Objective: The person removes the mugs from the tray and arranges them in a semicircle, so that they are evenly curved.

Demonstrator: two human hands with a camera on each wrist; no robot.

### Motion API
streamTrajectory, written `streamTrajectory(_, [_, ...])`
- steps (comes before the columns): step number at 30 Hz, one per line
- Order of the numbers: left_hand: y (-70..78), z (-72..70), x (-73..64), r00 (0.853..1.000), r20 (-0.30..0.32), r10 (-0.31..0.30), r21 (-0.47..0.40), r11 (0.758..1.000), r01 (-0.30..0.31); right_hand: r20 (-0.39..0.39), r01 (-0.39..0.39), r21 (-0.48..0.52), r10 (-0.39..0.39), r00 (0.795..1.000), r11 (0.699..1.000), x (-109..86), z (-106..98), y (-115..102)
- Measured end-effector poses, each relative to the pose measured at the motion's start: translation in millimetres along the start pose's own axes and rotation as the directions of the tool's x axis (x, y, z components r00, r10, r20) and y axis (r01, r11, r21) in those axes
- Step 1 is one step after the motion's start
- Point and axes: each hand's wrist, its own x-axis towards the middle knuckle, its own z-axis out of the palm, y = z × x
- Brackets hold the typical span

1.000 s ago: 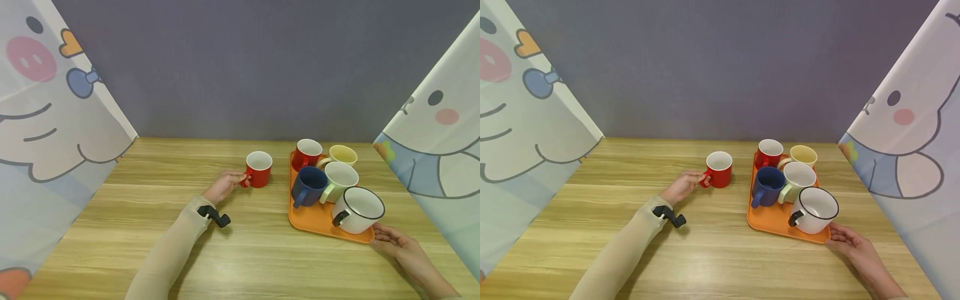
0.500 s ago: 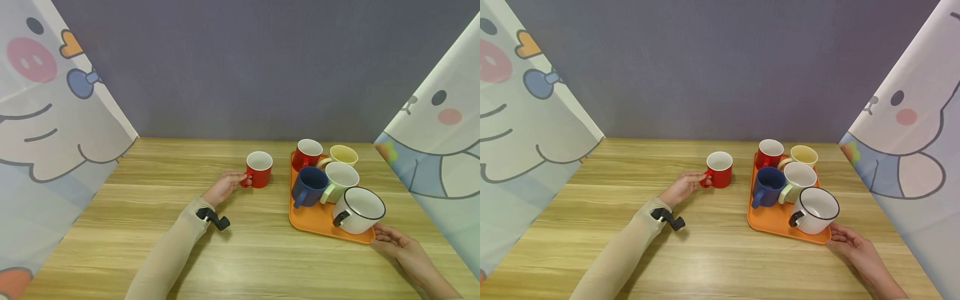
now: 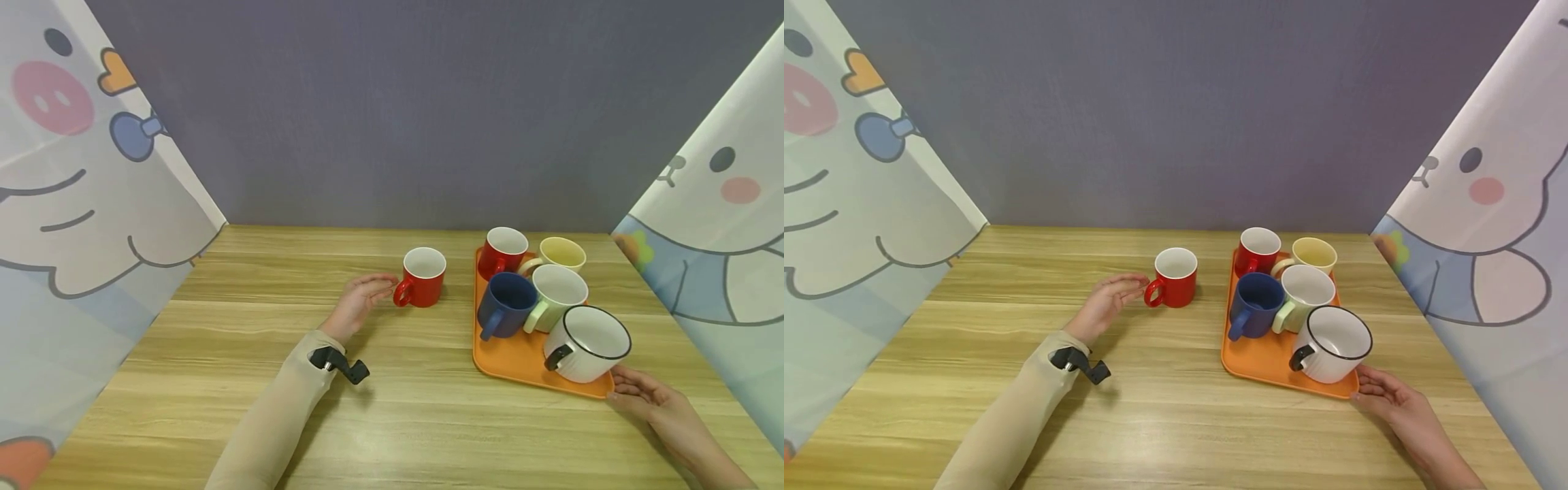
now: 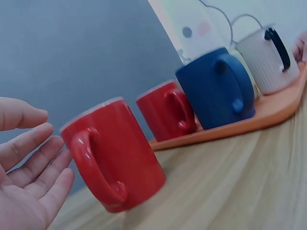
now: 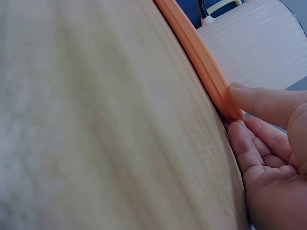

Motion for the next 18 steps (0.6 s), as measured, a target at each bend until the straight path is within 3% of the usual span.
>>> streamTrajectory(10, [11.7,6.7,-7.4,0.999,0.039,0.032,-0.054,0.998,-0.029,-0.001,0.013,0.033,-0.013,1.000,0.999,0.1,1,0])
streamTrajectory(18, [11.8,22.6,-13.0,0.988,0.146,0.049,-0.040,0.998,-0.044,-0.004,0.028,0.013,-0.028,1.000,1.000,0.3,1,0])
